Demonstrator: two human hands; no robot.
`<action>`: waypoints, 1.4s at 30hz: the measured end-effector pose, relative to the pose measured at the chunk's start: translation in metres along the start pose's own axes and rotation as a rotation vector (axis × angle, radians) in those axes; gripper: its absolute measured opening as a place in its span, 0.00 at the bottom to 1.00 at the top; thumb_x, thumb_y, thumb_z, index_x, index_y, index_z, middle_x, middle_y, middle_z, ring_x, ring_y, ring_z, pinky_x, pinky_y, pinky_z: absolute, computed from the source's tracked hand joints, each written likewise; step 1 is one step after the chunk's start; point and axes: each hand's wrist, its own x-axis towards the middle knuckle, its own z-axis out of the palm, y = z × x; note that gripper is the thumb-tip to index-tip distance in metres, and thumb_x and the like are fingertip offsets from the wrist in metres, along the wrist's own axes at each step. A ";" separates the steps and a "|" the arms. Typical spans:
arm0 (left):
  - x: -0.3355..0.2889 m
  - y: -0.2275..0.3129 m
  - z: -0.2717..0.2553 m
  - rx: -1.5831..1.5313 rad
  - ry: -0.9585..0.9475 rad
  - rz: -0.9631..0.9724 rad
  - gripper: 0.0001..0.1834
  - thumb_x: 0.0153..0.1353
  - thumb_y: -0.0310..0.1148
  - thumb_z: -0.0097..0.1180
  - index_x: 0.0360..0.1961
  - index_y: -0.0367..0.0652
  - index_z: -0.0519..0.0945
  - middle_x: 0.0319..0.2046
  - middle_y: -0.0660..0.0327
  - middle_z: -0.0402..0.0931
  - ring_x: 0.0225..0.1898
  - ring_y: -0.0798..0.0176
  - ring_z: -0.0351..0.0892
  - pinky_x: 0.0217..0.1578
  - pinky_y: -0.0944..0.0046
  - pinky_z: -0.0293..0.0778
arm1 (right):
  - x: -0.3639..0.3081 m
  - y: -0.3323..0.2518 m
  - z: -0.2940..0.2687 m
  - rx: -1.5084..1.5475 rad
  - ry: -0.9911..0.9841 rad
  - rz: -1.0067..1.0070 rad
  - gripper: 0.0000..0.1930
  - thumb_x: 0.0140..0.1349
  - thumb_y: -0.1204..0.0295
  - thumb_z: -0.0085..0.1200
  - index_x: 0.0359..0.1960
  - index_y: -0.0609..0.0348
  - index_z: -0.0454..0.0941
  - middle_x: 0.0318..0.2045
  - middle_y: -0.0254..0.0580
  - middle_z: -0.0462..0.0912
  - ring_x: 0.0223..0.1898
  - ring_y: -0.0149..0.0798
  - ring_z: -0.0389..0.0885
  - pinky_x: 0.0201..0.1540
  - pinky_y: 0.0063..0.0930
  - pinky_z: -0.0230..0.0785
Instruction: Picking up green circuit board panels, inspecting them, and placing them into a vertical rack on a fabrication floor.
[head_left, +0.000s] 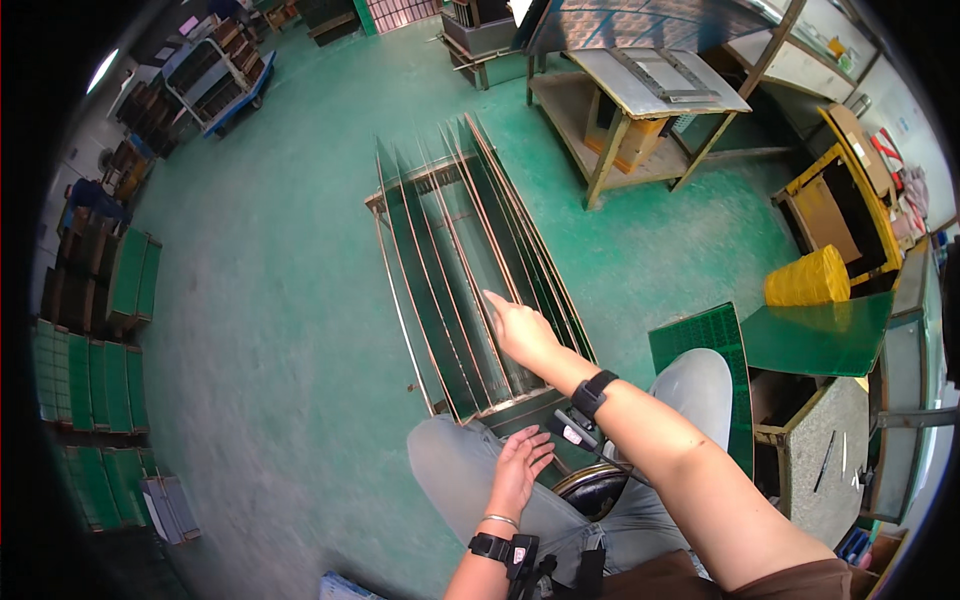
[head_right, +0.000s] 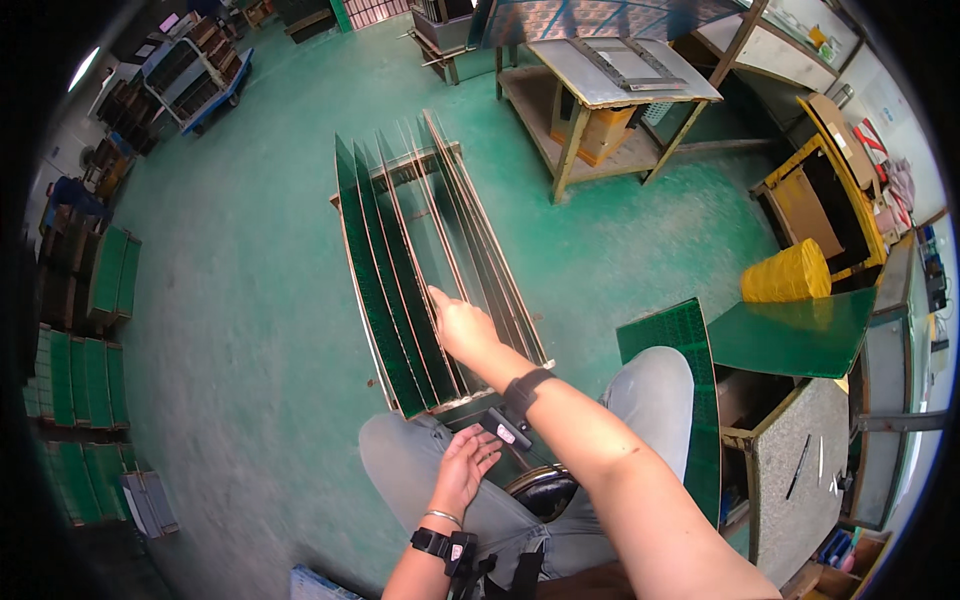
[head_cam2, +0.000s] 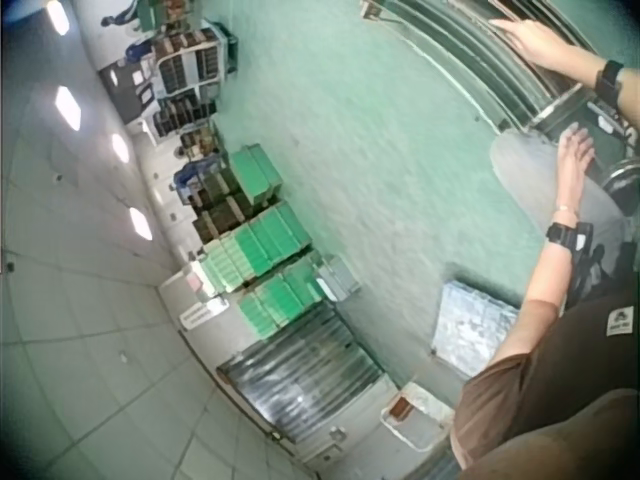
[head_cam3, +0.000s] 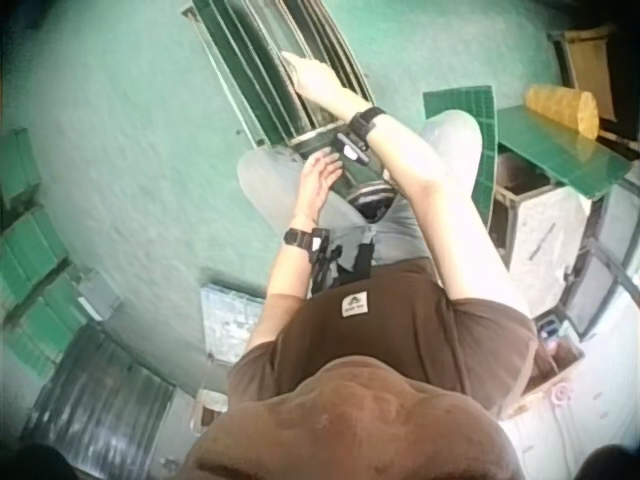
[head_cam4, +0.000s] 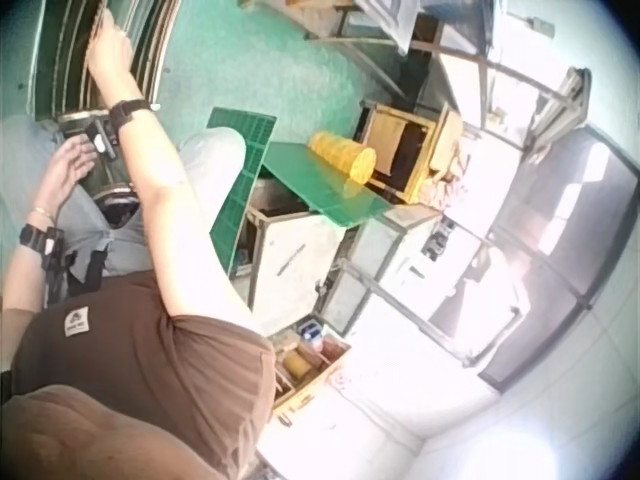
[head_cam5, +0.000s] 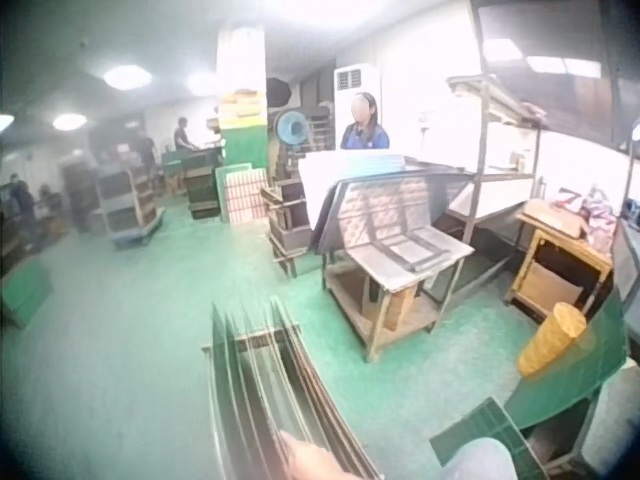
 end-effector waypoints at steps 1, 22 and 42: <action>-0.001 0.000 0.002 -0.006 -0.006 -0.002 0.14 0.64 0.28 0.40 0.50 0.39 0.66 0.45 0.53 0.72 0.45 0.58 0.74 0.44 0.61 0.73 | -0.002 0.016 0.013 0.033 0.191 -0.124 0.20 0.59 0.71 0.42 0.55 0.58 0.64 0.44 0.53 0.76 0.43 0.53 0.75 0.45 0.44 0.68; 0.002 0.002 -0.002 -0.005 -0.053 0.004 0.14 0.64 0.29 0.39 0.50 0.40 0.67 0.46 0.54 0.72 0.44 0.62 0.73 0.45 0.65 0.71 | 0.015 0.057 0.038 0.120 0.330 0.188 0.11 0.54 0.66 0.53 0.38 0.40 0.81 0.57 0.41 0.66 0.58 0.47 0.59 0.59 0.41 0.52; 0.007 0.004 -0.003 -0.005 -0.064 -0.006 0.14 0.65 0.28 0.38 0.51 0.40 0.67 0.45 0.53 0.72 0.45 0.59 0.74 0.46 0.62 0.71 | 0.012 0.035 0.032 -0.147 0.328 0.192 0.22 0.51 0.69 0.57 0.51 0.47 0.71 0.56 0.41 0.63 0.58 0.48 0.58 0.56 0.50 0.53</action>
